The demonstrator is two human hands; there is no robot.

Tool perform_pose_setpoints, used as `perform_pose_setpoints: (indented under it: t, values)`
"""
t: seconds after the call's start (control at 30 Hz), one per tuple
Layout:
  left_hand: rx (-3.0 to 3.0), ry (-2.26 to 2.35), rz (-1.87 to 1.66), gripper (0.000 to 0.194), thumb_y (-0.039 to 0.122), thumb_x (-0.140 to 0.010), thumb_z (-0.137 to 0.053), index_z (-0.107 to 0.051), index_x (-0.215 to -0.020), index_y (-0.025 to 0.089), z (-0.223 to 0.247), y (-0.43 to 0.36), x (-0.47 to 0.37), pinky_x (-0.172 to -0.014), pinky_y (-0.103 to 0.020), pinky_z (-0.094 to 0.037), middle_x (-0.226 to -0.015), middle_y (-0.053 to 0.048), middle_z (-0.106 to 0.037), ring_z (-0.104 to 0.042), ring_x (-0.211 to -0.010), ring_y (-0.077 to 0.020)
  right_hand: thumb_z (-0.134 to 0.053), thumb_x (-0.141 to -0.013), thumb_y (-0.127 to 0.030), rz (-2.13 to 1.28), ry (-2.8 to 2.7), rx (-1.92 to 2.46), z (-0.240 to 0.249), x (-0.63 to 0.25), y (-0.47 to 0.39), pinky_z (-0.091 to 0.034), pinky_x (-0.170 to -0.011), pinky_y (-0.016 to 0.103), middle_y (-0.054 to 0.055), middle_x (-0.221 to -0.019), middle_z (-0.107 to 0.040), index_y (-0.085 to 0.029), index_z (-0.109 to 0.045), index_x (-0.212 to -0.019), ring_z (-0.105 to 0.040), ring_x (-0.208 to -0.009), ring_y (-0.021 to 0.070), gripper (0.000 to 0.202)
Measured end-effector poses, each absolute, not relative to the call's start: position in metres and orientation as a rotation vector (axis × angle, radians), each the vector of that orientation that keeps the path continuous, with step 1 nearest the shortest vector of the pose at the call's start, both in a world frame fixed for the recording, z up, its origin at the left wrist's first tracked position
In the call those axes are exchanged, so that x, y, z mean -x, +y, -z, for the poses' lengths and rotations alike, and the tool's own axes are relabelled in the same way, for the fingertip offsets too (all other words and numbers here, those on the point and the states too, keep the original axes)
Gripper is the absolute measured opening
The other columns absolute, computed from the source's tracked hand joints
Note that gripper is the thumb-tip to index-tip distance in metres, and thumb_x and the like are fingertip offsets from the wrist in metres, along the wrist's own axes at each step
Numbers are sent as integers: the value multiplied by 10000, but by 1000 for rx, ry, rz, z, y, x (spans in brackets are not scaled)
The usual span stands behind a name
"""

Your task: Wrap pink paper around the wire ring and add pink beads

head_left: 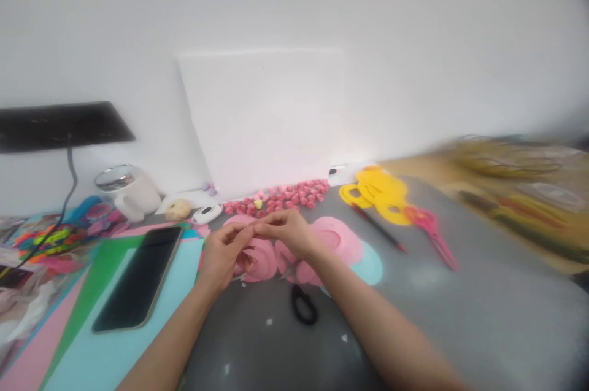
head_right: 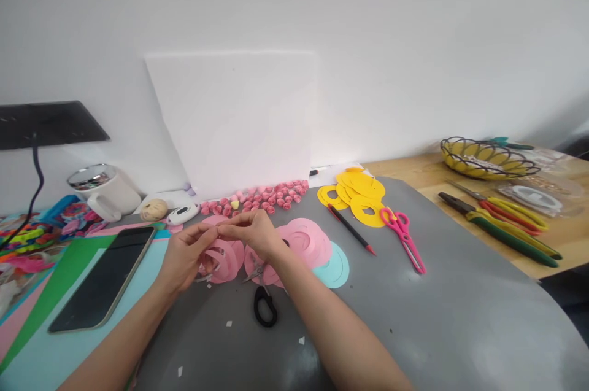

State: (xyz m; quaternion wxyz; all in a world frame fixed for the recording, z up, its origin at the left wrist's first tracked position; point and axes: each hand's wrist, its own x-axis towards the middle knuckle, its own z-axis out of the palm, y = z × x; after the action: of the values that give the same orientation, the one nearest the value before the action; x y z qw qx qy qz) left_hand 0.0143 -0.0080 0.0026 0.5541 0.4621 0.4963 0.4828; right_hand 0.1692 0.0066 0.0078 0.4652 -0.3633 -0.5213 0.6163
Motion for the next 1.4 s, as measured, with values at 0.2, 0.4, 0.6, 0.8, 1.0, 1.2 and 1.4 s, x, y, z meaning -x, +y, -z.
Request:
perform_pose_setpoints:
  t: [0.2,0.4,0.6,0.8,1.0,1.2,1.4]
  values:
    - [-1064,1150,-1157,292,382,-628,-731,-617,-730,133,-4,-8,-15,-270,-201,-417,-501,44,-577,-503,-279,-97,-712,-636,-426,-1569,-1301,797,-6,-172,9,-495,-855,385,56,-772,-714,-139,-732,-839,-660,-804,205,353]
    - [-1050,1138,-1150,304,391,-627,-731,-619,-742,133,-2,-8,-14,-274,-203,-417,-533,34,-599,-505,-276,-95,-701,-630,-488,-1582,-1334,732,-1,-175,11,-478,-892,420,66,-845,-713,-145,-721,-908,-652,-849,220,442]
    - [-1048,1119,-1171,291,378,-636,-727,-622,-749,130,-1,-7,-12,-281,-213,-435,-542,25,-612,-497,-276,-90,-699,-646,-468,-1609,-1362,668,-6,-176,9,-472,-902,413,68,-899,-712,-165,-718,-926,-650,-875,217,413]
    - [-1048,1122,-1172,283,366,-626,-734,-618,-727,129,-1,-8,-14,-273,-202,-424,-516,39,-582,-500,-267,-94,-714,-640,-427,-1586,-1330,695,-5,-174,8,-477,-895,403,59,-857,-719,-160,-725,-901,-651,-864,218,373]
    - [-1066,1130,-1161,289,377,-631,-726,-623,-733,128,-1,-9,-13,-277,-205,-427,-516,33,-582,-501,-271,-95,-708,-652,-404,-1569,-1324,754,-7,-172,7,-487,-878,388,63,-827,-718,-151,-732,-867,-660,-828,208,333]
    - [-1060,1129,-1157,292,376,-630,-727,-630,-740,124,-3,-9,-14,-300,-210,-444,-522,30,-585,-487,-270,-82,-698,-666,-379,-1551,-1311,776,-5,-171,8,-495,-858,381,66,-805,-716,-136,-732,-846,-660,-798,196,305]
    - [-1069,1132,-1165,295,379,-630,-728,-634,-738,120,-2,-8,-15,-285,-211,-433,-556,16,-588,-521,-334,-105,-715,-642,-372,-1558,-1273,779,-4,-170,9,-498,-839,378,65,-818,-714,-144,-736,-806,-657,-792,199,282]
